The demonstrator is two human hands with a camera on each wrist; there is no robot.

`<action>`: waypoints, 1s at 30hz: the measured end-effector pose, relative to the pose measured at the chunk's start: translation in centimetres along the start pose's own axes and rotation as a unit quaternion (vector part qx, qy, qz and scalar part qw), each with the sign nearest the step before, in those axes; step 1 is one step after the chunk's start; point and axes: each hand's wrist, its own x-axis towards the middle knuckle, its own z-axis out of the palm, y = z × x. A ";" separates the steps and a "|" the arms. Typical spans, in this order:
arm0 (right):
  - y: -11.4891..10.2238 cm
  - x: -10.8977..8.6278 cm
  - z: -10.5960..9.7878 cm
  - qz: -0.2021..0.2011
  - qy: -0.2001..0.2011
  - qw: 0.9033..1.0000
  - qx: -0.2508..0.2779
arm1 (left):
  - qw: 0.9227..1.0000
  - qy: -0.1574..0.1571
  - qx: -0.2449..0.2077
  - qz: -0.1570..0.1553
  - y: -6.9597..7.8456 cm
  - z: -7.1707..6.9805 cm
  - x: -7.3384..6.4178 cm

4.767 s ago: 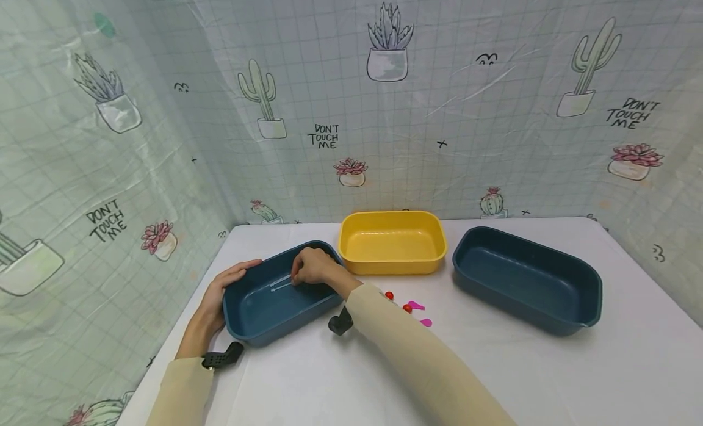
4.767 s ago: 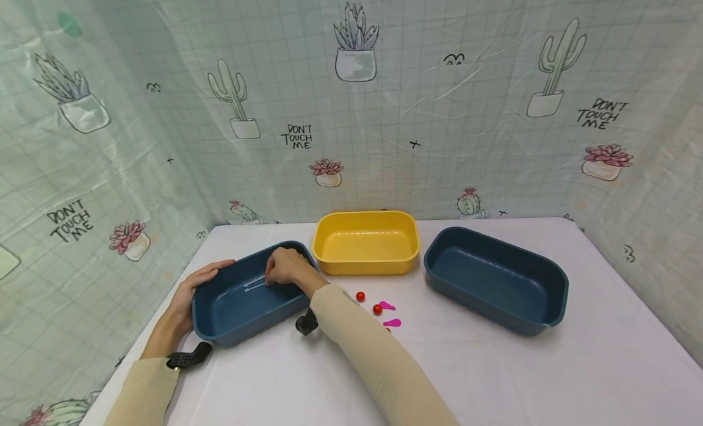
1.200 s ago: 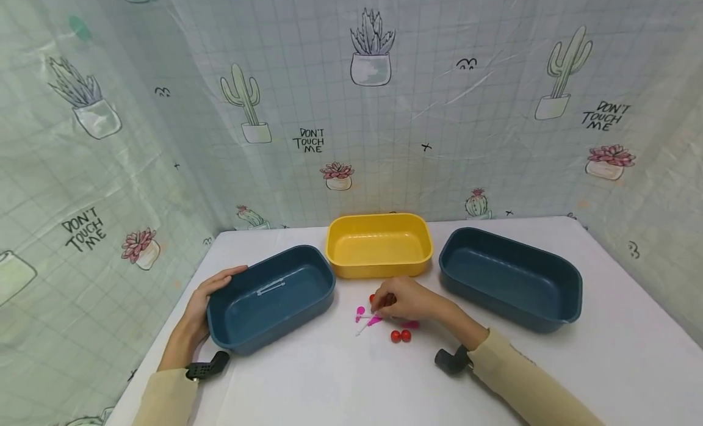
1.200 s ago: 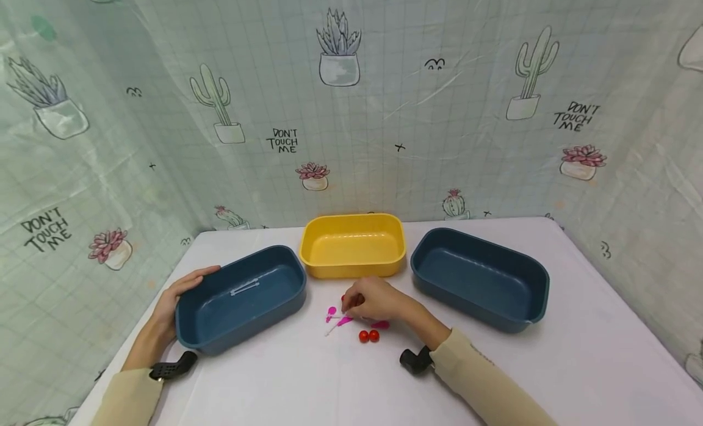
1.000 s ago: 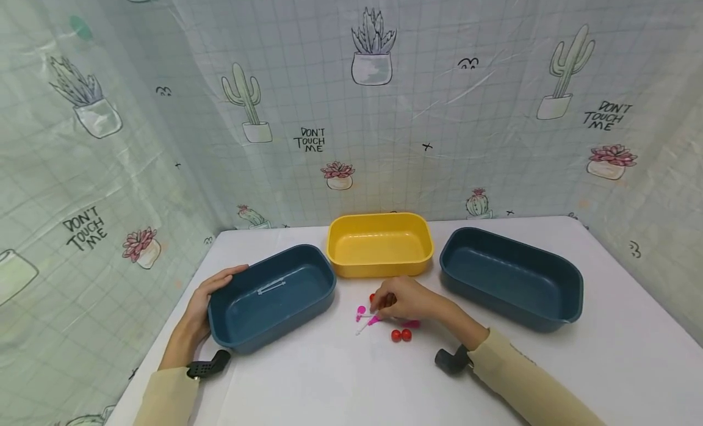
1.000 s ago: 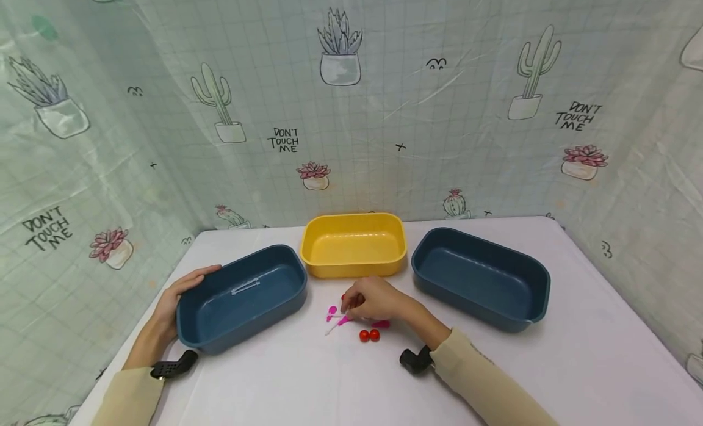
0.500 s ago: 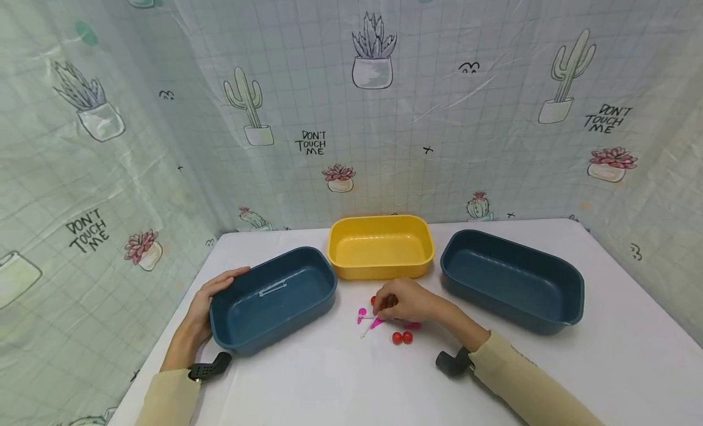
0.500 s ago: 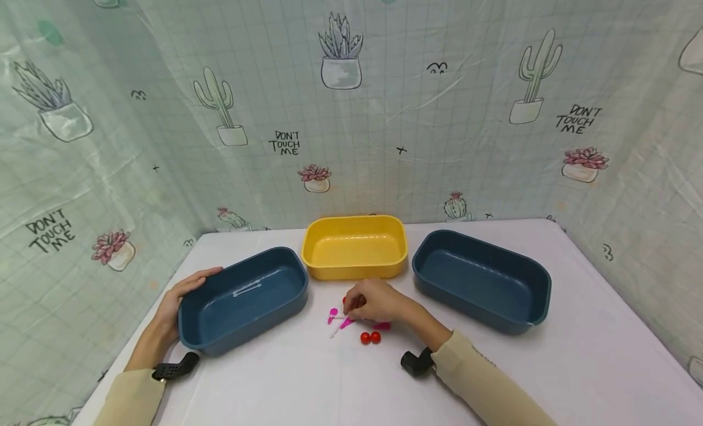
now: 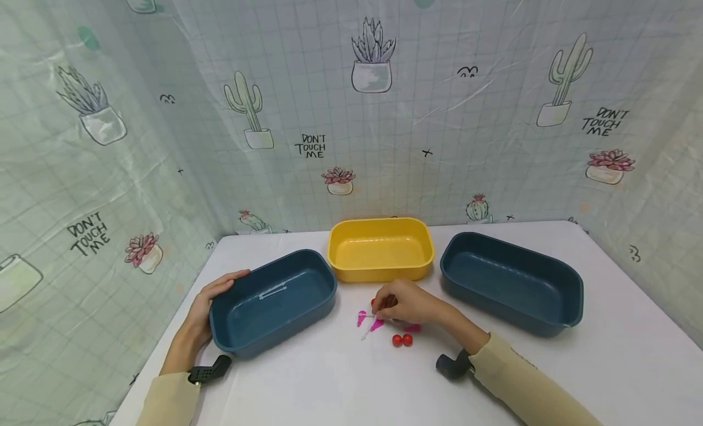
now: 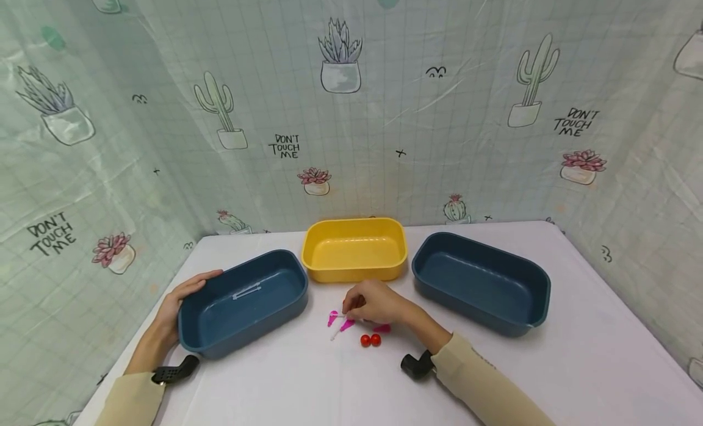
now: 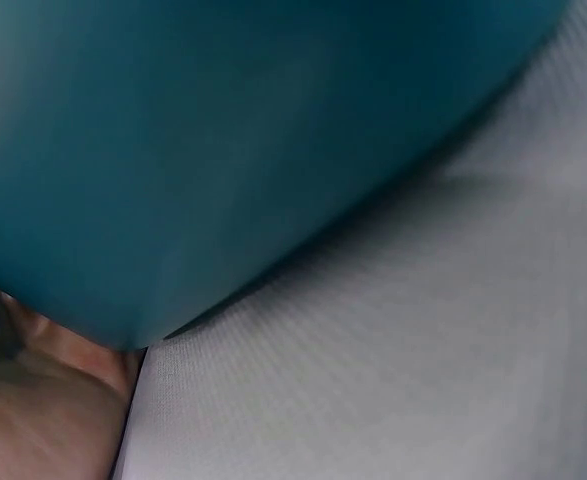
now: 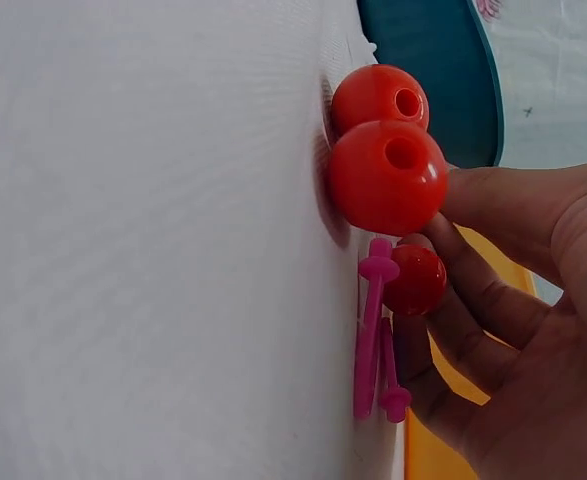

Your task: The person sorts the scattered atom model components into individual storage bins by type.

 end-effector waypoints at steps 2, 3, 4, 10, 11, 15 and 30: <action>-0.1 -0.1 0.0 0.004 0.002 1.000 0.006 | 1.000 -0.003 -0.004 0.000 0.0 0.0 0.0; -0.1 -0.1 0.0 0.006 0.003 1.000 0.009 | 1.000 -0.003 -0.005 0.001 0.0 0.0 0.0; -0.1 -0.1 0.0 0.006 0.005 1.000 0.012 | 1.000 -0.005 -0.007 0.001 -0.1 0.0 0.0; -0.1 -0.2 0.0 0.016 0.016 0.999 0.028 | 1.000 -0.007 -0.008 0.003 -0.1 0.0 -0.1; -0.1 -0.2 0.0 0.018 0.019 0.999 0.030 | 1.000 -0.008 -0.008 0.003 -0.1 0.0 -0.1; 0.0 -0.1 0.0 0.019 0.026 0.999 0.036 | 1.000 -0.010 -0.005 0.007 0.0 0.0 0.0; 0.3 0.0 0.0 0.042 0.041 0.996 0.072 | 1.000 -0.014 -0.012 0.012 -0.2 -0.1 0.2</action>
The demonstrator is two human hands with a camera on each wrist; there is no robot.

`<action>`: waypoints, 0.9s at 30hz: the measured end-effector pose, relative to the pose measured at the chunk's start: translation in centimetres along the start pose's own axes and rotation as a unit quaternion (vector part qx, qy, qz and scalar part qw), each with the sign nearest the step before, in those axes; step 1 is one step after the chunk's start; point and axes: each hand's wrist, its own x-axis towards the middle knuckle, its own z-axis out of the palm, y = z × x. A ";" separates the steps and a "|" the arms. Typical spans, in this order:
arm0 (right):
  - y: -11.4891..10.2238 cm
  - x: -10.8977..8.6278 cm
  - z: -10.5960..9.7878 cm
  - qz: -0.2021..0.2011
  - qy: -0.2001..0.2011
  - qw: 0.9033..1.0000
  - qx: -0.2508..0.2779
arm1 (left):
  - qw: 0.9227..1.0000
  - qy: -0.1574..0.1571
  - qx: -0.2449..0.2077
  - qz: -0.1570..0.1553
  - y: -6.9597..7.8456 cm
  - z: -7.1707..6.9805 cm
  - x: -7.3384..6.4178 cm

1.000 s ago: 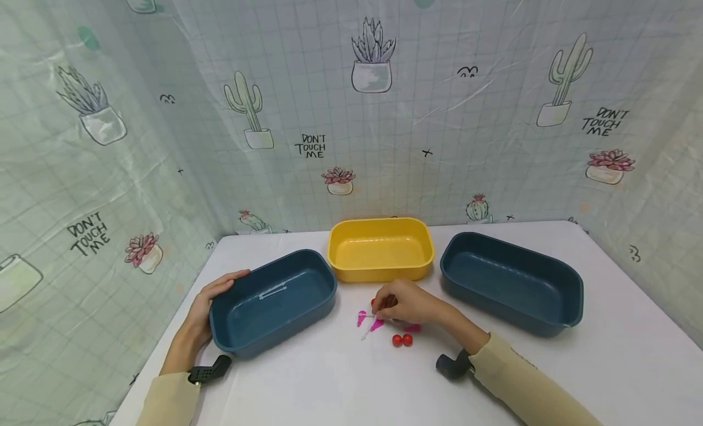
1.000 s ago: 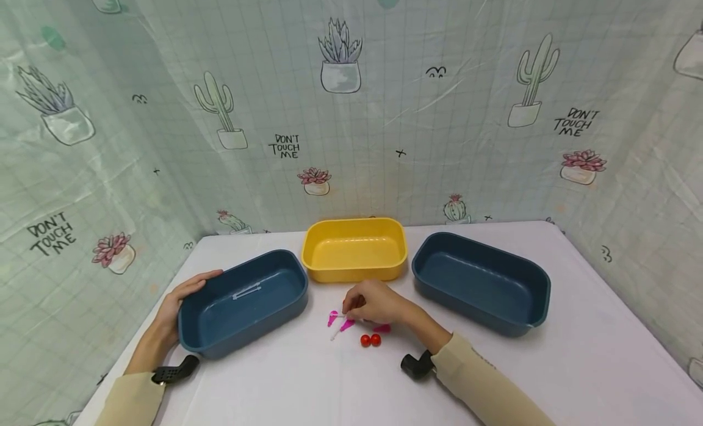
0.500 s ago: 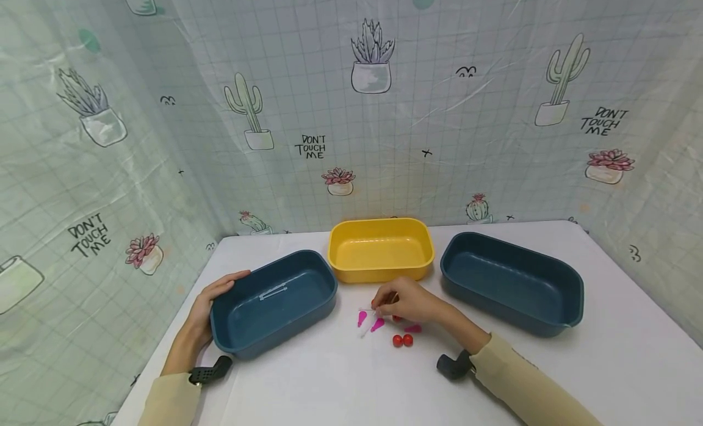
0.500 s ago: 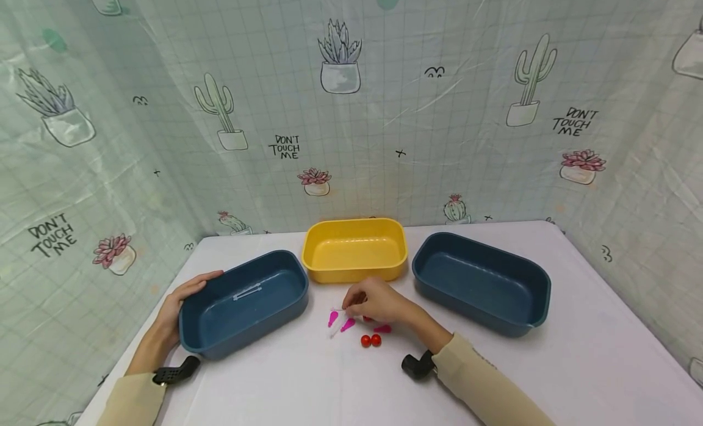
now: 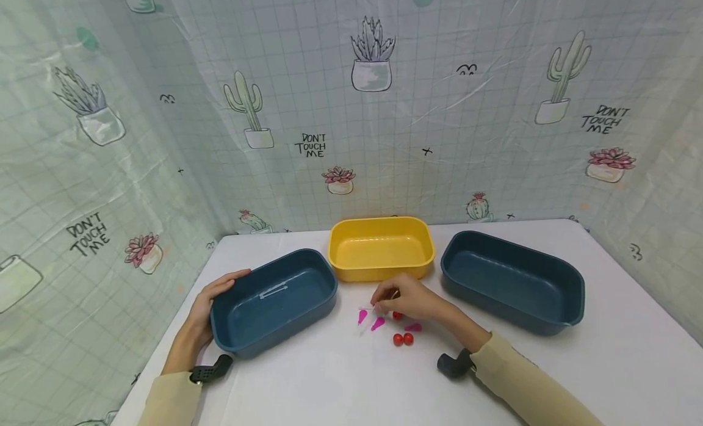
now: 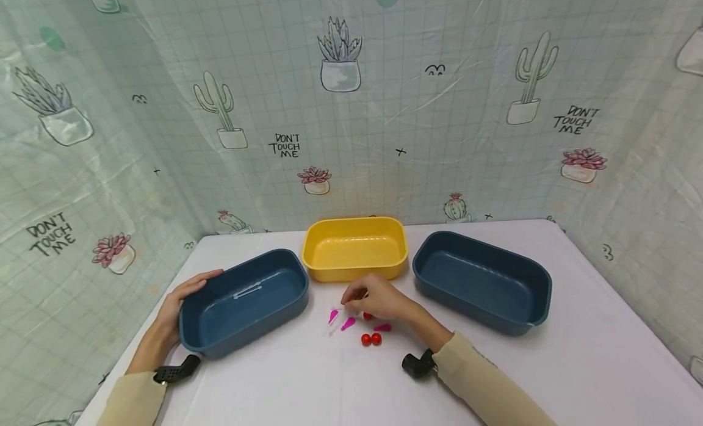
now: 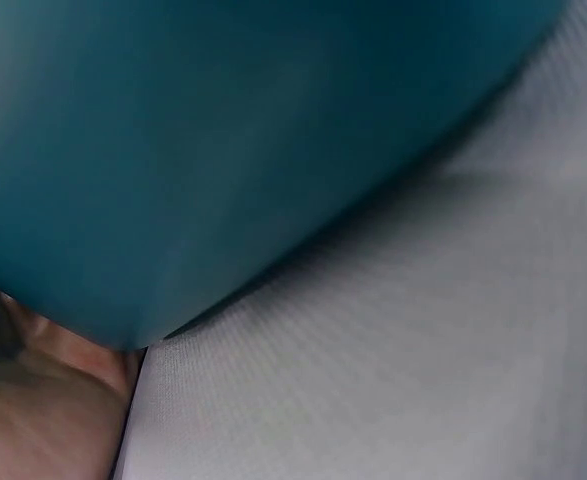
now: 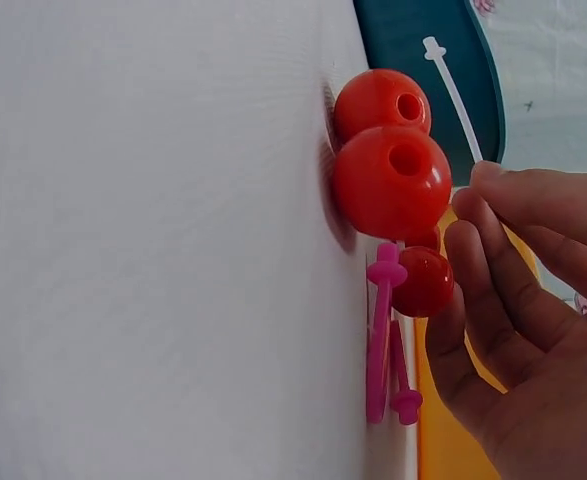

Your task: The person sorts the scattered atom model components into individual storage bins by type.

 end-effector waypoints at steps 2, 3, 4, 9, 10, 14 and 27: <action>-0.1 -0.1 0.0 0.000 0.002 1.000 0.005 | 1.000 0.002 0.000 -0.003 0.0 0.1 0.1; -0.1 -0.1 -0.1 0.000 0.003 1.000 0.007 | 1.000 0.001 -0.001 -0.005 0.0 0.1 0.1; -0.2 -0.2 -0.1 -0.001 0.004 1.000 0.009 | 1.000 0.001 0.000 -0.006 -0.1 0.1 0.1; -1.2 0.1 -0.2 -0.006 0.008 1.000 0.017 | 1.000 0.005 0.008 -0.005 0.0 -0.2 -0.1; -1.5 0.2 -0.2 -0.008 0.009 1.000 0.015 | 1.000 0.006 0.010 -0.005 0.0 -0.3 -0.2; -2.9 1.1 -0.5 -0.019 0.018 1.000 -0.004 | 1.000 0.011 0.019 -0.007 0.0 -0.3 -0.3; -9.1 6.4 -2.6 -0.057 0.023 0.998 -0.006 | 1.000 0.005 0.003 -0.006 -0.1 0.1 0.2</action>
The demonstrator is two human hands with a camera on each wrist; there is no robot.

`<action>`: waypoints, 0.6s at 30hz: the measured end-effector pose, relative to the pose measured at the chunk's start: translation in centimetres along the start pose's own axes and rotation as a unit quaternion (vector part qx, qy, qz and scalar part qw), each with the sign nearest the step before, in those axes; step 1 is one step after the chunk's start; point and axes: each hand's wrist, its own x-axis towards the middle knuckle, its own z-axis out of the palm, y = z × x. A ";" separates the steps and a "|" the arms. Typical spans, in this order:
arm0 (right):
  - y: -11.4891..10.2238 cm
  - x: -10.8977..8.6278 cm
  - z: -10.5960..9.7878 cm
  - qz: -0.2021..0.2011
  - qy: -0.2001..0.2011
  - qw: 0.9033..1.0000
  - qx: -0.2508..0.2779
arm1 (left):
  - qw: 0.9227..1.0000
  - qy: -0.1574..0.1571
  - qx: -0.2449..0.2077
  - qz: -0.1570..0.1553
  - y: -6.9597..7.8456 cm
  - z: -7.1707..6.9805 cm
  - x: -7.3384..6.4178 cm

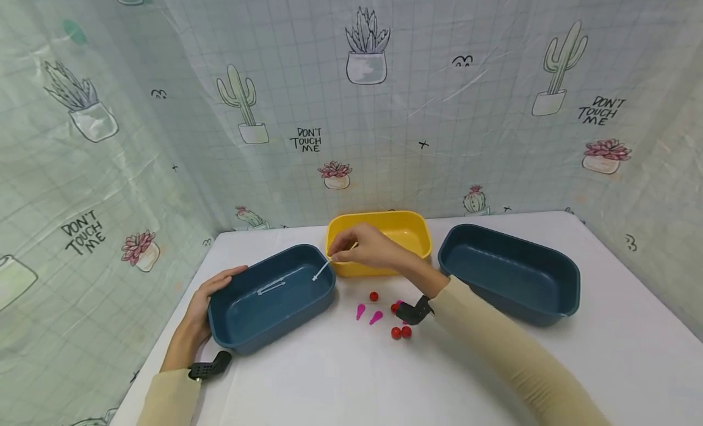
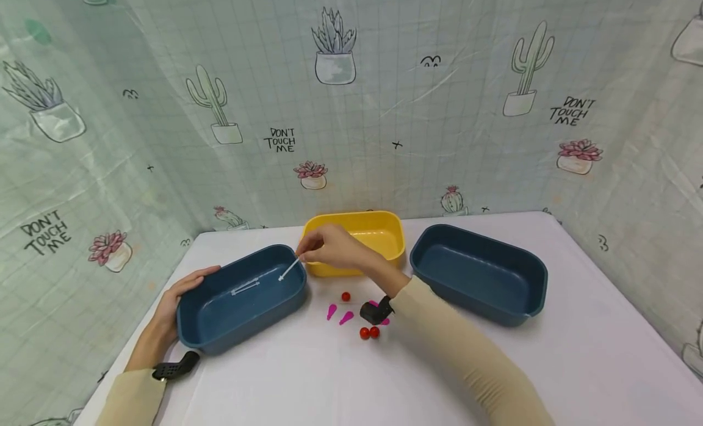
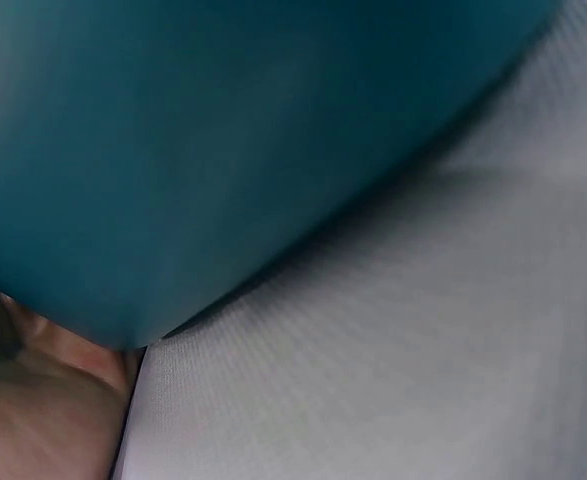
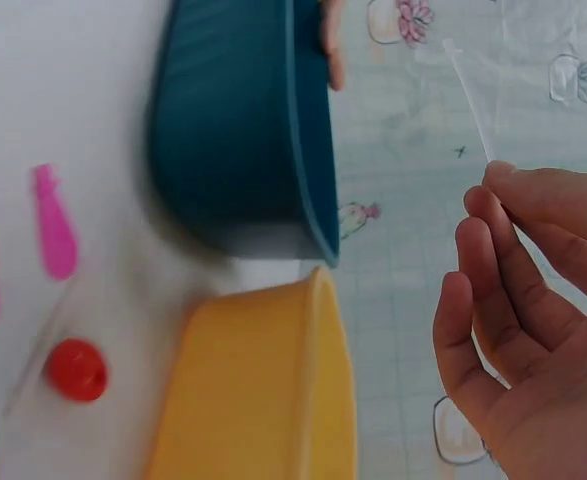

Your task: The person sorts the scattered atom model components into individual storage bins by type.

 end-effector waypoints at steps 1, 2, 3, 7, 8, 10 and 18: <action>-0.3 0.5 0.1 -0.002 -0.003 1.000 0.003 | 1.000 -0.001 -0.002 0.001 0.0 0.0 0.0; -0.6 0.9 0.1 -0.007 -0.006 1.000 0.004 | 1.000 -0.001 -0.003 0.002 0.1 0.1 0.0; -0.8 1.4 0.3 -0.010 -0.008 1.000 0.005 | 1.000 -0.002 -0.006 0.002 0.1 0.1 0.0; -1.5 3.1 1.0 -0.040 -0.028 0.999 0.007 | 1.000 -0.001 -0.009 0.004 0.0 0.0 -0.1; -1.6 3.5 1.2 -0.045 -0.034 0.998 0.009 | 1.000 -0.001 -0.011 0.003 0.0 0.0 -0.2; -1.8 4.1 1.5 -0.050 -0.043 0.998 0.017 | 1.000 0.000 -0.011 0.005 0.0 0.0 -0.2; -2.7 6.3 2.8 -0.028 -0.059 0.996 0.054 | 1.000 -0.003 -0.005 0.009 -0.1 -0.1 0.0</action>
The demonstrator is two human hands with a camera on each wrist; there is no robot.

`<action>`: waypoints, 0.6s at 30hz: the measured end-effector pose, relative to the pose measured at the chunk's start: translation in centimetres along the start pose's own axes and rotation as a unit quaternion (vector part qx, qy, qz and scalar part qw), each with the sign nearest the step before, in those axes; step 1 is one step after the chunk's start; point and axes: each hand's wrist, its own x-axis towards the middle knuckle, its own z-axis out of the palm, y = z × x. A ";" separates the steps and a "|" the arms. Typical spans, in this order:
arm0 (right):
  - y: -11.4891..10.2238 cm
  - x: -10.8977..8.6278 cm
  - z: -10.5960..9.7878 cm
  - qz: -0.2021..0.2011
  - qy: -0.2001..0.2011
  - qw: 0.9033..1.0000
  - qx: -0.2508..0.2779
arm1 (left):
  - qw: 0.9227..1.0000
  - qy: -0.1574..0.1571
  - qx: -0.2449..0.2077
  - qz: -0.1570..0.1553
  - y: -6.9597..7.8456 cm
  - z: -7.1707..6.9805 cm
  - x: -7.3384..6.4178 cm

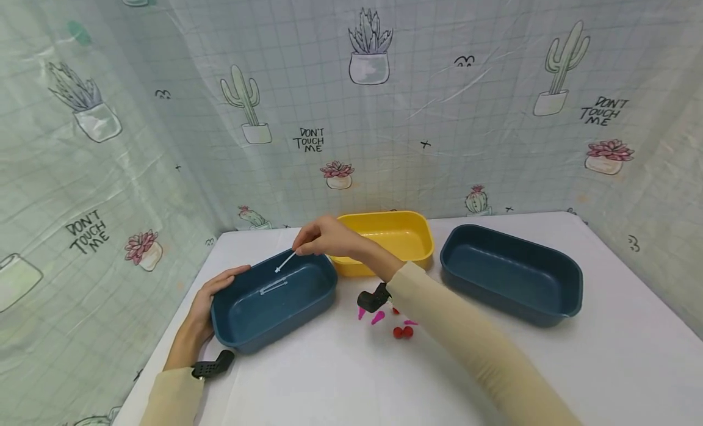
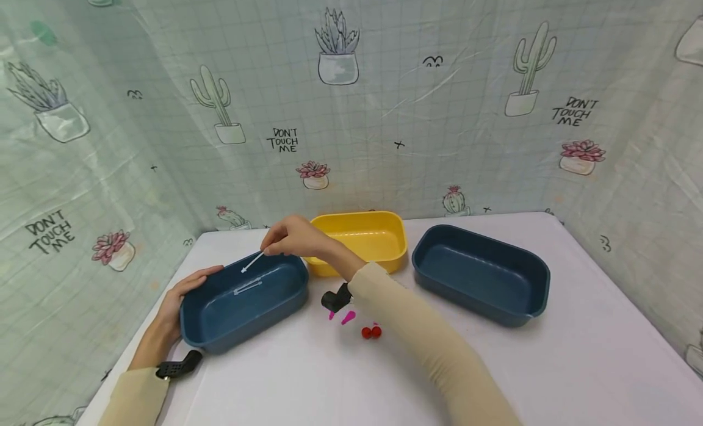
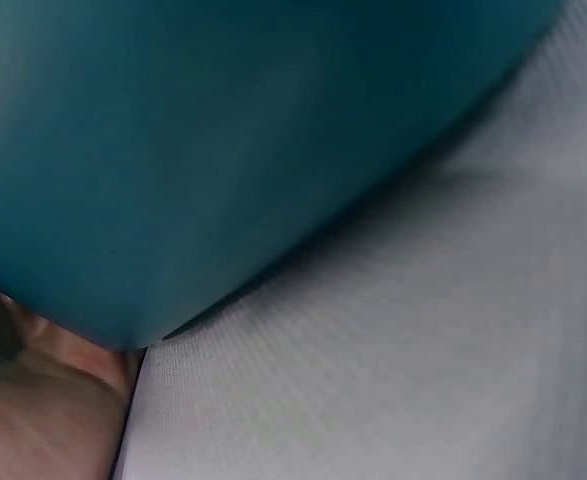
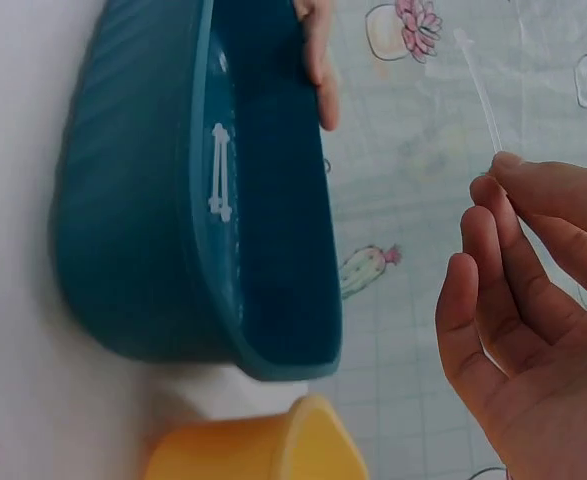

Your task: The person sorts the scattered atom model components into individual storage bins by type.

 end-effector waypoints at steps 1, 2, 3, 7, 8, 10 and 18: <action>-0.1 0.3 0.2 0.000 -0.001 1.000 0.000 | 1.000 0.000 0.000 0.000 0.0 0.0 0.1; -0.1 0.6 0.4 0.001 -0.003 1.000 0.000 | 1.000 -0.001 0.001 0.000 0.0 0.0 0.1; -0.2 1.0 0.6 0.002 -0.005 1.000 -0.001 | 1.000 0.000 0.002 0.000 0.0 0.0 0.1; -0.7 2.0 1.5 -0.008 -0.012 1.000 0.000 | 1.000 0.007 0.010 -0.005 0.1 0.0 0.1; -0.8 2.3 1.7 -0.010 -0.014 1.000 0.001 | 1.000 0.008 0.012 -0.005 0.1 0.0 0.1; -1.0 2.6 2.1 -0.012 -0.016 1.000 0.002 | 1.000 0.013 0.016 -0.008 0.1 -0.1 0.1; -0.7 3.5 3.8 0.003 -0.004 1.000 0.018 | 0.999 0.024 0.028 -0.023 0.0 0.0 0.2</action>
